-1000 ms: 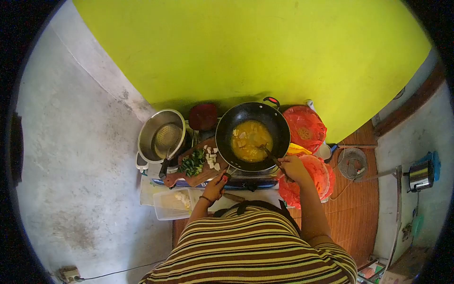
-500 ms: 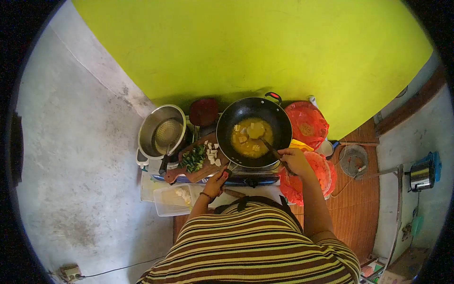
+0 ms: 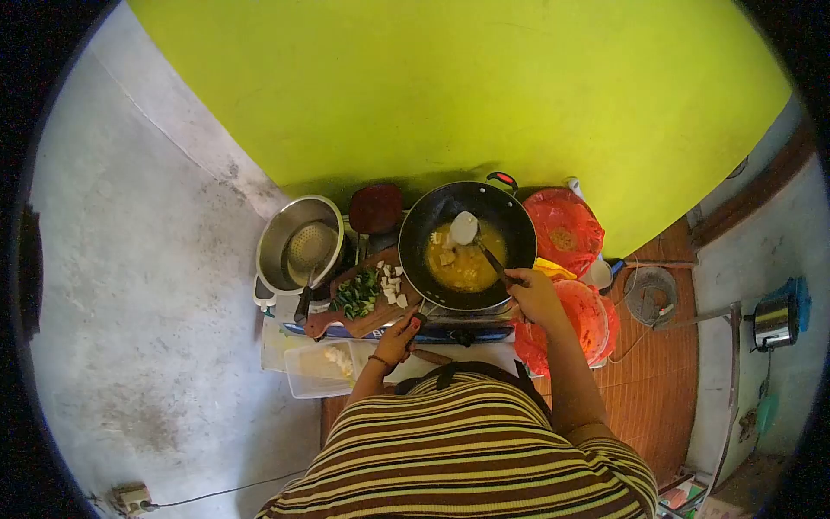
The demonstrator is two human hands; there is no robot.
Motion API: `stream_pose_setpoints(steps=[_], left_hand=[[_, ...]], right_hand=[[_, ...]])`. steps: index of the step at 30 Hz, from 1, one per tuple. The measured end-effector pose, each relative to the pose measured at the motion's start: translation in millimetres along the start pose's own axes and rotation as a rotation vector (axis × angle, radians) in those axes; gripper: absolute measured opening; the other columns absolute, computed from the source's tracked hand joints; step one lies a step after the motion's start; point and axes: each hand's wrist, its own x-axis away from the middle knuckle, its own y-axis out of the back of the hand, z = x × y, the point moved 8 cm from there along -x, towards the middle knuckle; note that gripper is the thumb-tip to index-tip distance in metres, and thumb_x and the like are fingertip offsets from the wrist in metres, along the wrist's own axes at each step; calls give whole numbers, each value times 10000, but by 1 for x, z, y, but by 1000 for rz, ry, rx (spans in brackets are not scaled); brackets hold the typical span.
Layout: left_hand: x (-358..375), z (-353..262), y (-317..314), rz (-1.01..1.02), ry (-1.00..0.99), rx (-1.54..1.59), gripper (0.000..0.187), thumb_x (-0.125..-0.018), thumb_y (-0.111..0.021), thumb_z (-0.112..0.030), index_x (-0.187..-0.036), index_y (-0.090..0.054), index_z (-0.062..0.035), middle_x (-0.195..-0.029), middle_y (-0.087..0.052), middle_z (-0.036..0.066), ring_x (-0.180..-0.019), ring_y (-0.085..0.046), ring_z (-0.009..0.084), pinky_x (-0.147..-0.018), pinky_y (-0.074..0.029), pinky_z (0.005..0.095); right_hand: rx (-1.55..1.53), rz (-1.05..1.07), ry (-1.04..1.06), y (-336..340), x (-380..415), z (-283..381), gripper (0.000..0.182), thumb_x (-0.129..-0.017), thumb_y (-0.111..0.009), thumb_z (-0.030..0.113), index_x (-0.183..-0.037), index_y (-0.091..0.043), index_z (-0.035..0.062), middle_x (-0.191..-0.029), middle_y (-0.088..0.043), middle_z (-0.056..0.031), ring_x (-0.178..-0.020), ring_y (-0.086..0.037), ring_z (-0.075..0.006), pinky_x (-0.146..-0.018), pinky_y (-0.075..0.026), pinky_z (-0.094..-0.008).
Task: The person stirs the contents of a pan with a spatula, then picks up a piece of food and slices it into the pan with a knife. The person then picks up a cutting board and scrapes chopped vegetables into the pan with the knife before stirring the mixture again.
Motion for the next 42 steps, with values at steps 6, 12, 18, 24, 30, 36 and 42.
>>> stream_pose_setpoints(steps=[6, 12, 18, 24, 30, 36, 42], left_hand=[[-4, 4, 0, -8, -8, 29, 458, -931, -491, -238, -1378, -394, -241, -552, -483, 16, -425, -443, 88, -396, -359, 230], [-6, 8, 1, -31, 7, 17, 458, -933, -492, -245, -1380, -391, -240, -548, -474, 11, -426, -438, 85, -396, -354, 224], [-1, 2, 0, -13, 0, 31, 460, -933, -494, -255, -1381, -391, -235, -555, -475, 13, -434, -437, 85, -398, -352, 221], [1, 1, -1, -7, 14, 47, 459, -932, -493, -255, -1380, -393, -234, -558, -478, 15, -436, -439, 85, -395, -346, 221], [2, 1, -1, -14, 23, 17, 452, -932, -494, -258, -1374, -402, -241, -567, -479, 15, -443, -441, 86, -406, -353, 222], [-3, 5, 1, -17, -14, -17, 457, -926, -504, -285, -1371, -409, -241, -583, -484, 17, -458, -446, 88, -426, -368, 230], [0, 2, -1, -12, 19, -15, 468, -929, -494, -292, -1382, -391, -238, -571, -477, 14, -459, -448, 92, -429, -373, 236]], right_hand=[[-97, -16, -31, 9, -1, -22, 362, -843, -503, 61, -1195, -521, -25, -624, -564, -71, -349, -480, -125, -311, -369, -254], [8, 4, -55, 6, 5, -28, 347, -845, -479, 64, -1173, -540, -29, -617, -568, -79, -346, -481, -135, -316, -372, -260], [-67, 9, -149, 6, 7, -36, 345, -840, -475, 68, -1163, -554, -23, -604, -567, -74, -345, -478, -137, -318, -368, -263], [-132, 17, -127, 10, -2, -39, 316, -828, -469, 55, -1113, -588, -8, -599, -561, -49, -342, -471, -117, -314, -360, -242], [-182, 28, -65, 6, -6, -13, 365, -833, -500, 84, -1182, -542, -13, -613, -586, -80, -354, -483, -132, -313, -368, -255], [-65, -6, -24, -7, -11, 2, 366, -823, -542, 88, -1178, -549, -2, -616, -589, -76, -358, -484, -124, -314, -364, -256], [185, -205, 134, 7, -10, 0, 345, -789, -574, 106, -1125, -601, 31, -721, -623, -122, -602, -599, -189, -561, -474, -313]])
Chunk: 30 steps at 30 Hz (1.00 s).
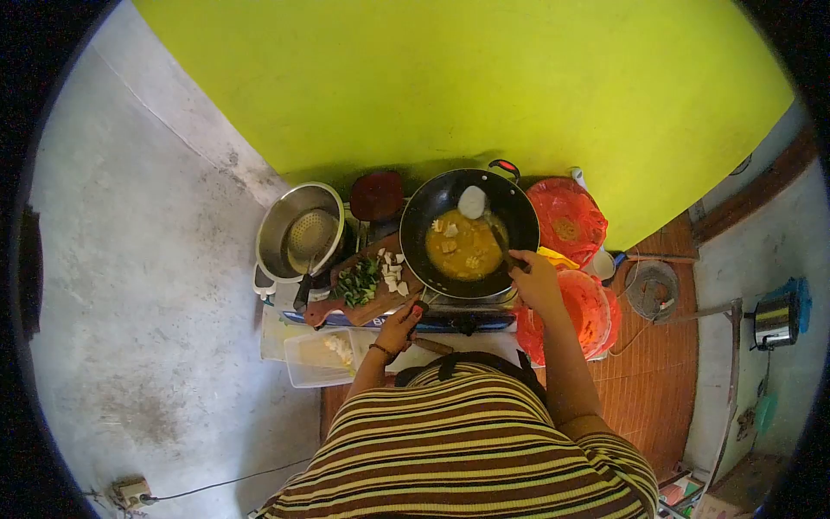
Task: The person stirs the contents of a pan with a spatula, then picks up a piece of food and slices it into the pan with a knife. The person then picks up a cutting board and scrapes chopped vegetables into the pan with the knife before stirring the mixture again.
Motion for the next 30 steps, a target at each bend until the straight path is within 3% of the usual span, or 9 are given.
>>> stream_pose_setpoints(steps=[2, 5, 8, 13, 15, 18, 20, 23, 30], left_hand=[[-3, 2, 0, 1, -17, -10, 469, -931, -488, -287, -1386, -384, -235, -568, -476, 13, -458, -447, 92, -427, -372, 237], [-8, 7, 1, -2, -47, 17, 456, -944, -488, -243, -1387, -380, -250, -530, -458, -5, -363, -377, 78, -345, -306, 224], [1, -3, -1, 14, 1, 21, 472, -930, -489, -255, -1388, -381, -224, -566, -469, 10, -455, -439, 83, -419, -365, 228], [2, -1, -1, 19, 15, 56, 473, -930, -495, -248, -1388, -381, -219, -573, -457, 1, -457, -433, 75, -417, -355, 218], [3, -4, -1, 15, 6, 60, 474, -929, -499, -253, -1388, -383, -221, -574, -454, 0, -456, -428, 74, -414, -350, 217], [3, -6, -2, 4, -11, 65, 476, -928, -508, -262, -1386, -386, -220, -574, -456, 0, -451, -422, 74, -411, -343, 217], [0, 0, -1, 7, -8, 72, 478, -927, -514, -267, -1385, -387, -217, -575, -459, 0, -451, -424, 76, -411, -343, 218], [2, -3, -1, 18, 6, 52, 476, -927, -515, -261, -1383, -390, -209, -575, -463, 2, -454, -432, 79, -412, -347, 222], [0, -2, 0, -1, -38, 58, 474, -929, -509, -248, -1383, -390, -187, -587, -491, 15, -469, -459, 88, -422, -367, 230]], right_hand=[[131, -114, 57, 9, -1, -6, 352, -775, -579, 121, -1118, -608, 44, -811, -644, -157, -740, -629, -234, -692, -487, -343], [250, -188, 31, 21, 7, -1, 373, -765, -575, 137, -1127, -604, 52, -939, -641, -192, -848, -621, -293, -787, -472, -368], [287, -172, -43, 24, 9, -1, 367, -768, -563, 136, -1123, -607, 49, -970, -638, -201, -859, -623, -308, -804, -472, -370], [114, -141, -20, 6, -3, -32, 367, -762, -566, 133, -1113, -608, 34, -976, -637, -196, -861, -617, -296, -809, -466, -354], [92, -128, 4, -3, -11, -40, 367, -764, -569, 126, -1117, -605, 32, -942, -640, -189, -807, -618, -277, -763, -474, -345], [43, -82, 15, -14, -19, -42, 363, -784, -566, 105, -1140, -592, 36, -807, -634, -160, -614, -603, -221, -586, -481, -323], [-98, 15, -127, -22, -14, -27, 360, -803, -557, 87, -1159, -579, 35, -695, -611, -126, -467, -558, -178, -444, -450, -302], [-204, 68, -93, -37, -21, -31, 353, -824, -541, 62, -1175, -562, 27, -588, -550, -69, -346, -464, -123, -326, -354, -267], [-582, 259, -326, -62, -9, -39, 342, -826, -551, 52, -1166, -566, 27, -610, -562, -62, -398, -490, -115, -345, -367, -239]])
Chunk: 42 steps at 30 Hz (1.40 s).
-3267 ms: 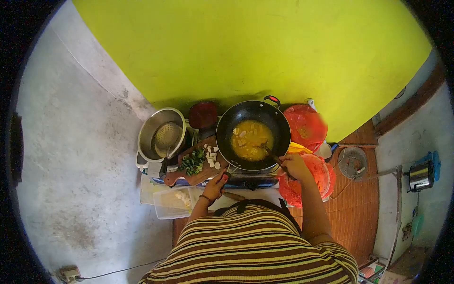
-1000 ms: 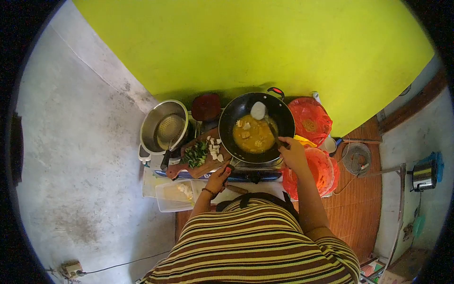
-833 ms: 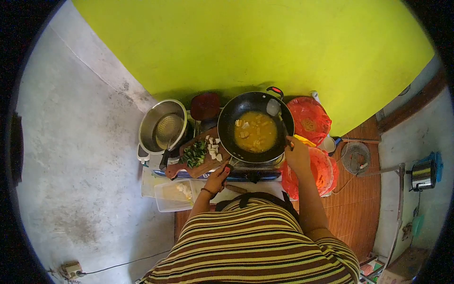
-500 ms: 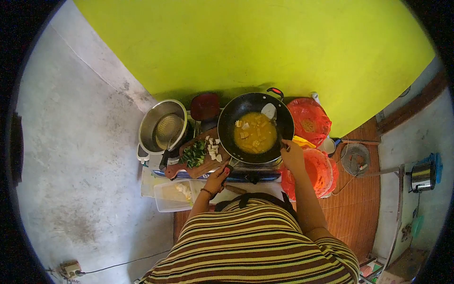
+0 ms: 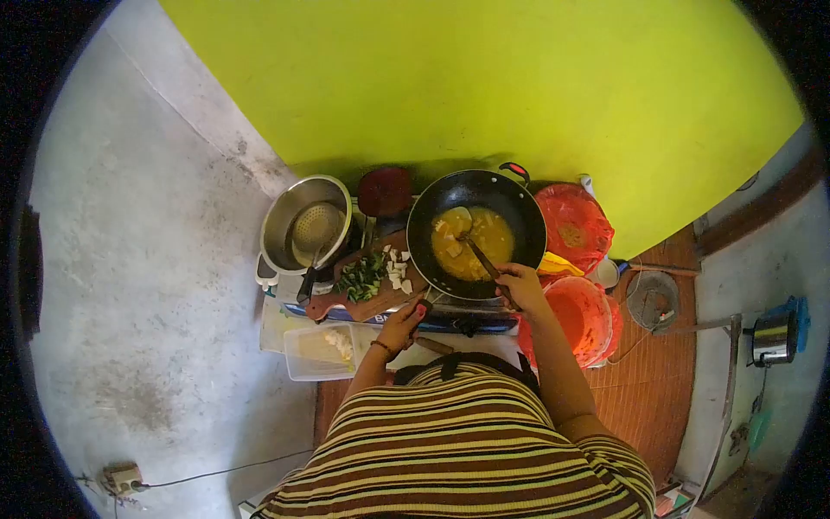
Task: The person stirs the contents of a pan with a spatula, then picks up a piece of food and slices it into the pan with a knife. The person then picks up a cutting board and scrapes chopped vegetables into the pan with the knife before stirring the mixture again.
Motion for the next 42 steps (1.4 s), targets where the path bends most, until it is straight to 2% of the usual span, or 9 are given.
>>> stream_pose_setpoints(steps=[5, 11, 14, 17, 20, 29, 35, 38, 42], left_hand=[[3, -6, 0, -6, 15, -37, 481, -926, -510, -260, -1383, -388, -170, -604, -506, 22, -482, -478, 92, -443, -385, 234], [5, -7, 0, -2, 25, -39, 483, -924, -511, -261, -1383, -389, -173, -603, -504, 22, -493, -482, 94, -449, -388, 240], [6, -10, 0, -4, 16, -63, 482, -922, -512, -257, -1382, -392, -174, -608, -504, 22, -502, -485, 94, -458, -394, 239], [0, -2, 1, -12, -43, -64, 480, -922, -508, -255, -1381, -393, -174, -606, -502, 20, -506, -487, 93, -468, -400, 239], [1, -4, 2, -8, -7, -125, 480, -923, -503, -254, -1382, -391, -173, -623, -511, 17, -510, -487, 91, -476, -406, 237], [1, -2, 0, -14, 11, -29, 477, -922, -509, -250, -1381, -394, -197, -620, -505, 10, -496, -472, 85, -450, -387, 234], [5, -6, -1, -8, 13, -24, 468, -920, -510, -246, -1373, -405, -190, -591, -484, 13, -464, -455, 90, -426, -371, 236], [3, -2, 0, -13, 30, -40, 461, -922, -501, -247, -1369, -410, -187, -581, -478, 14, -456, -448, 91, -418, -364, 235], [-4, 7, 1, -29, 6, -39, 463, -920, -498, -264, -1369, -410, -200, -569, -473, 13, -447, -442, 89, -408, -356, 233]], right_hand=[[-44, 25, 58, 9, 14, -8, 330, -830, -566, 46, -1159, -572, 28, -612, -566, -57, -415, -496, -103, -345, -356, -219], [188, -12, 143, 13, 56, 15, 334, -820, -581, 44, -1153, -588, 37, -633, -578, -49, -419, -488, -81, -361, -353, -210], [403, -100, 212, 24, 66, 21, 328, -793, -596, 63, -1121, -612, 42, -644, -601, -72, -470, -538, -121, -427, -413, -257], [754, -194, 485, 16, 89, 51, 340, -759, -607, 78, -1097, -627, 55, -682, -624, -116, -569, -602, -194, -536, -470, -316], [946, -227, 479, 8, 106, 68, 369, -737, -611, 90, -1105, -626, 72, -741, -636, -156, -662, -628, -263, -641, -493, -348], [898, -77, 468, -7, 100, 64, 371, -737, -604, 123, -1105, -625, 83, -809, -649, -183, -710, -638, -295, -681, -504, -363], [944, -246, 452, -4, 79, 57, 348, -743, -609, 131, -1087, -625, 75, -833, -647, -189, -736, -637, -302, -692, -498, -378], [879, -336, 519, 3, 72, 56, 343, -757, -602, 116, -1097, -610, 66, -792, -637, -186, -725, -632, -300, -683, -495, -375], [752, -375, 425, 18, 67, 51, 325, -785, -588, 90, -1102, -588, 22, -721, -621, -162, -696, -631, -270, -661, -491, -361]])
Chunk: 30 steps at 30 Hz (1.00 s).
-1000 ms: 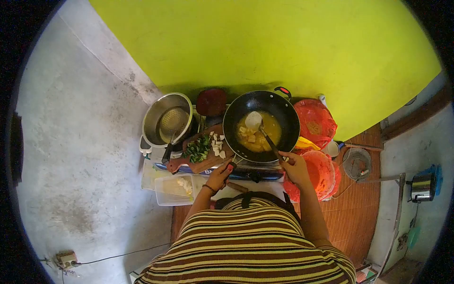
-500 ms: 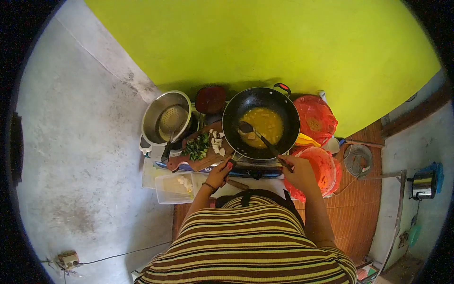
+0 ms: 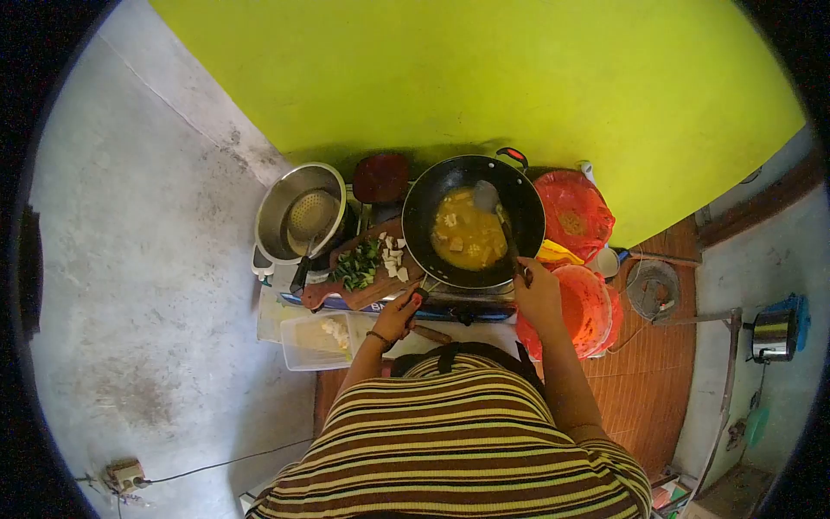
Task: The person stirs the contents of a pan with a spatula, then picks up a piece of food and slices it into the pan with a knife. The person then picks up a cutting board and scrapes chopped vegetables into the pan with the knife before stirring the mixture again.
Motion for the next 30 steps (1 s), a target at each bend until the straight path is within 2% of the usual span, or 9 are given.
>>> stream_pose_setpoints(steps=[2, 5, 8, 11, 14, 17, 20, 23, 30], left_hand=[[1, -3, 1, 18, -8, -9, 469, -918, -498, -274, -1373, -405, -209, -572, -477, 13, -445, -440, 87, -406, -355, 232], [5, -7, 0, 29, 20, -12, 484, -916, -504, -292, -1381, -393, -218, -582, -488, 15, -445, -441, 83, -405, -361, 228], [5, -4, 1, 4, 45, -16, 495, -916, -508, -307, -1387, -382, -221, -588, -499, 19, -445, -449, 81, -399, -361, 225], [11, -11, 0, 2, 77, -28, 502, -911, -518, -326, -1382, -388, -213, -608, -515, 32, -472, -482, 93, -419, -398, 236], [6, -12, 3, -45, -42, -126, 489, -906, -524, -333, -1365, -417, -202, -663, -555, 83, -565, -545, 152, -541, -468, 267], [3, -23, 9, -194, -298, -448, 458, -888, -544, -326, -1313, -485, -167, -764, -581, 137, -704, -576, 241, -701, -485, 323], [6, -32, 14, -310, -472, -543, 446, -862, -571, -307, -1259, -531, -108, -857, -583, 158, -801, -565, 306, -772, -465, 367], [34, -54, 24, -348, -375, -433, 442, -835, -605, -275, -1215, -552, -55, -877, -576, 150, -823, -569, 299, -760, -469, 376], [86, -31, 72, -447, -382, -297, 359, -830, -618, -210, -1143, -594, -36, -953, -608, 141, -788, -610, 246, -715, -502, 327]], right_hand=[[-64, 22, -37, -6, -3, -18, 310, -799, -581, 84, -1096, -581, -2, -693, -615, -150, -623, -628, -241, -600, -494, -349], [-238, 158, -254, -18, 5, -30, 297, -815, -572, 93, -1088, -572, -25, -684, -619, -149, -482, -588, -201, -491, -479, -328], [-222, 226, -282, -25, 10, -26, 291, -822, -569, 99, -1085, -568, -24, -673, -619, -150, -390, -551, -165, -404, -447, -302], [-46, 232, -140, -24, 11, -8, 319, -813, -572, 128, -1092, -557, -25, -719, -630, -175, -546, -634, -245, -511, -497, -350], [160, 224, 15, -33, 6, -17, 373, -801, -578, 170, -1121, -542, -17, -796, -635, -212, -767, -647, -337, -662, -507, -415], [294, 242, -41, -30, 5, -12, 400, -791, -582, 205, -1132, -541, -1, -887, -619, -235, -900, -597, -392, -785, -475, -454], [377, 50, 171, -20, 4, 20, 364, -796, -584, 177, -1119, -546, 14, -901, -604, -221, -839, -608, -378, -777, -483, -441], [165, 14, 352, -32, 4, 53, 308, -789, -593, 108, -1080, -561, 11, -882, -590, -198, -778, -614, -342, -740, -500, -405], [-244, 435, 499, -120, 57, 152, 257, -763, -609, 23, -1014, -585, -27, -840, -591, -161, -712, -612, -260, -633, -501, -324]])
